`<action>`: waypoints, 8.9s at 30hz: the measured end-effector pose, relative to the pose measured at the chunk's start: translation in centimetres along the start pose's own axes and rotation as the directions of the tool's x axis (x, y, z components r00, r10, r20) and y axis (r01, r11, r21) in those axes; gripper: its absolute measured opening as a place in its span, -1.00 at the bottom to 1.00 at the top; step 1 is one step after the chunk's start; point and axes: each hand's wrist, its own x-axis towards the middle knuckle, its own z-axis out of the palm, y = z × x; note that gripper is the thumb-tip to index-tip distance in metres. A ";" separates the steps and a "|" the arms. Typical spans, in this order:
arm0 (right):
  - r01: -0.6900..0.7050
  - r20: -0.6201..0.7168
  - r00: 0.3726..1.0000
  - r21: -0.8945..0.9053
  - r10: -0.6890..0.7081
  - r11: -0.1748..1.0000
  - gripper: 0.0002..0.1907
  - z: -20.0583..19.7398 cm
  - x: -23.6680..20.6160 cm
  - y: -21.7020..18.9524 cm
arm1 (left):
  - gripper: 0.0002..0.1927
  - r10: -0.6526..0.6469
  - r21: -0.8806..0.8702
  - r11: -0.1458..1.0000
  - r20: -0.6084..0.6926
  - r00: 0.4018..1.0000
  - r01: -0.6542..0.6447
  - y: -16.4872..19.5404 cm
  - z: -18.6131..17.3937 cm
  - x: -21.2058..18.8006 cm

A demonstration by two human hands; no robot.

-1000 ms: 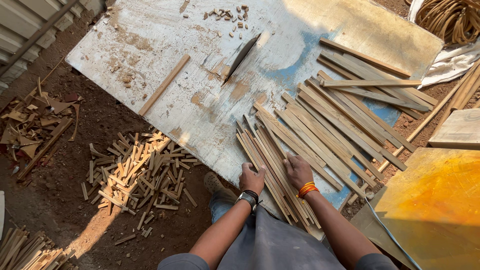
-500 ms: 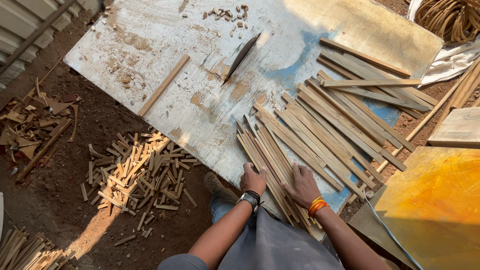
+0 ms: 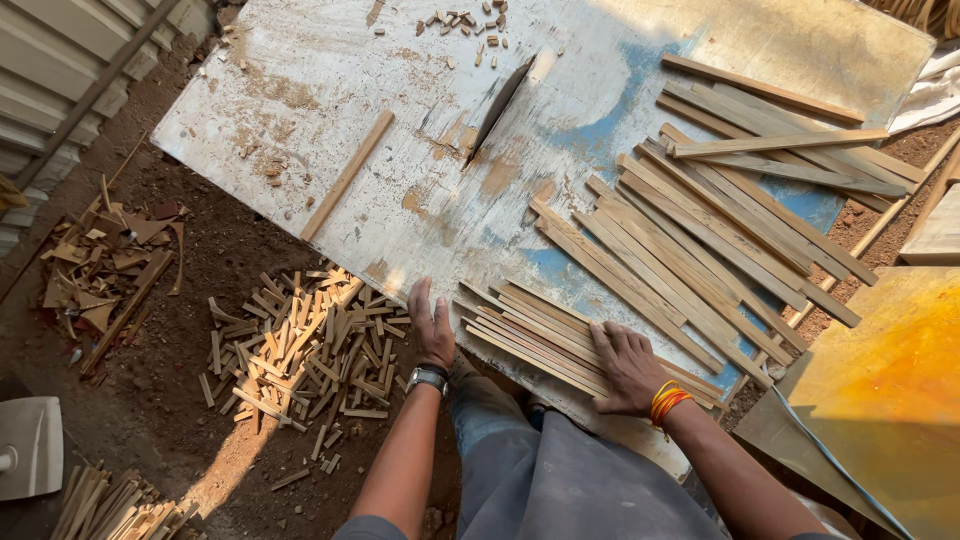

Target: The person gathers thin wooden strips on a table saw, aligns them in batches, and pushes them through the spinning blade to cut them into shorter pieces. The cut pieces are stacked on the table, and the person repeats the process with new batches of strips.

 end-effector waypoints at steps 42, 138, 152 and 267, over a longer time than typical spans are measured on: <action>-0.052 -0.432 0.902 -0.092 0.007 0.994 -0.15 6.3 -4.4 0.3 | -0.71 0.163 0.042 0.971 0.602 0.782 -0.234 -0.1 5.6 -2.7; -0.175 -0.501 0.863 -0.168 0.069 0.970 0.01 -5.1 3.9 14.7 | 0.41 0.258 0.038 0.597 0.937 0.237 -0.801 6.5 11.3 -6.7; -0.099 -0.402 0.910 0.037 0.105 0.994 -0.02 -7.9 6.1 26.0 | 0.14 0.226 0.129 0.600 0.919 0.322 -0.790 8.8 10.3 -9.2; -0.100 -0.363 0.930 -0.104 0.056 0.990 0.02 5.1 -6.4 4.0 | -0.58 0.479 0.186 0.782 0.432 0.764 -0.595 -0.9 5.0 -4.3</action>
